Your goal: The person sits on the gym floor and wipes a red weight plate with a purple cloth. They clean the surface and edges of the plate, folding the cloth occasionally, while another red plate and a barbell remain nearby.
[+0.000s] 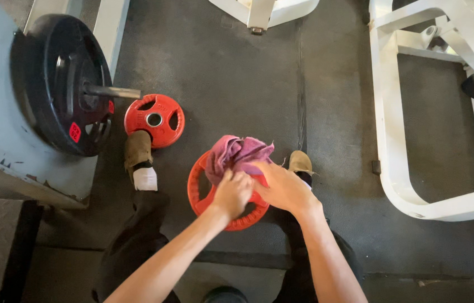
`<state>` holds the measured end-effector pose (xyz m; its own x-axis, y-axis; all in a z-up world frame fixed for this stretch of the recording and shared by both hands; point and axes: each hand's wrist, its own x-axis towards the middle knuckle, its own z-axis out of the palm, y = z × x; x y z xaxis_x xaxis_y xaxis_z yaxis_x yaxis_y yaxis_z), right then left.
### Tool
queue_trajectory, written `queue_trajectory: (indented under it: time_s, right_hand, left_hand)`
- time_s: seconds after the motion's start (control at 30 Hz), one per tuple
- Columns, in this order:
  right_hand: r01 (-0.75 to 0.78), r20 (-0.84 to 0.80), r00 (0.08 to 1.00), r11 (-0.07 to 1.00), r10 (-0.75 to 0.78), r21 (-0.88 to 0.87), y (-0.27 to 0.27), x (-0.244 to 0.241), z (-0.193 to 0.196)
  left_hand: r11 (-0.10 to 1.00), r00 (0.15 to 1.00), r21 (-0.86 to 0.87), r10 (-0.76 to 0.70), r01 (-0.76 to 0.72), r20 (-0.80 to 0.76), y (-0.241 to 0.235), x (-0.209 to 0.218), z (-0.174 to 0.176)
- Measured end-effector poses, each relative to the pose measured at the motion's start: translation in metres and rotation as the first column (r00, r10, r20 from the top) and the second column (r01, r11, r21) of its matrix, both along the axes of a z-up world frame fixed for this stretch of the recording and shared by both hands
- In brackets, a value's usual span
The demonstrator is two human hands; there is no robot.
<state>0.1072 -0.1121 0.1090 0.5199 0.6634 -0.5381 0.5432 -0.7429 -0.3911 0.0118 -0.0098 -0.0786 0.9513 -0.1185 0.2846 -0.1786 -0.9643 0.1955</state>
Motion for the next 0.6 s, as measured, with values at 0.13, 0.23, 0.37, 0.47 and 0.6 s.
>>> queue_trajectory:
  time_s: [0.13,0.23,0.37,0.47,0.6]
  right_hand:
    - [0.040,-0.017,0.999,0.999,-0.039,0.035,-0.003,-0.002,0.001]
    - [0.007,0.033,0.999,1.000,-0.007,0.011,-0.005,-0.001,-0.005]
    - [0.004,0.042,0.999,1.000,-0.005,0.023,-0.008,-0.001,-0.016]
    - [-0.003,0.041,0.999,1.000,0.002,0.011,-0.008,-0.003,-0.015]
    - [-0.005,0.041,0.999,1.000,0.005,-0.008,-0.007,-0.003,-0.017]
  left_hand:
    - [0.993,0.995,0.065,0.094,-0.095,0.016,0.019,-0.001,0.023]
    - [0.947,0.836,0.296,0.259,-0.123,-0.483,0.027,-0.003,0.077]
    - [0.907,0.845,0.390,0.331,-0.162,-0.420,0.024,-0.002,0.060]
    - [0.926,0.954,0.324,0.255,-0.194,-0.159,0.024,0.003,0.032]
    - [0.985,0.981,0.067,0.148,-0.157,0.123,0.030,0.011,0.004]
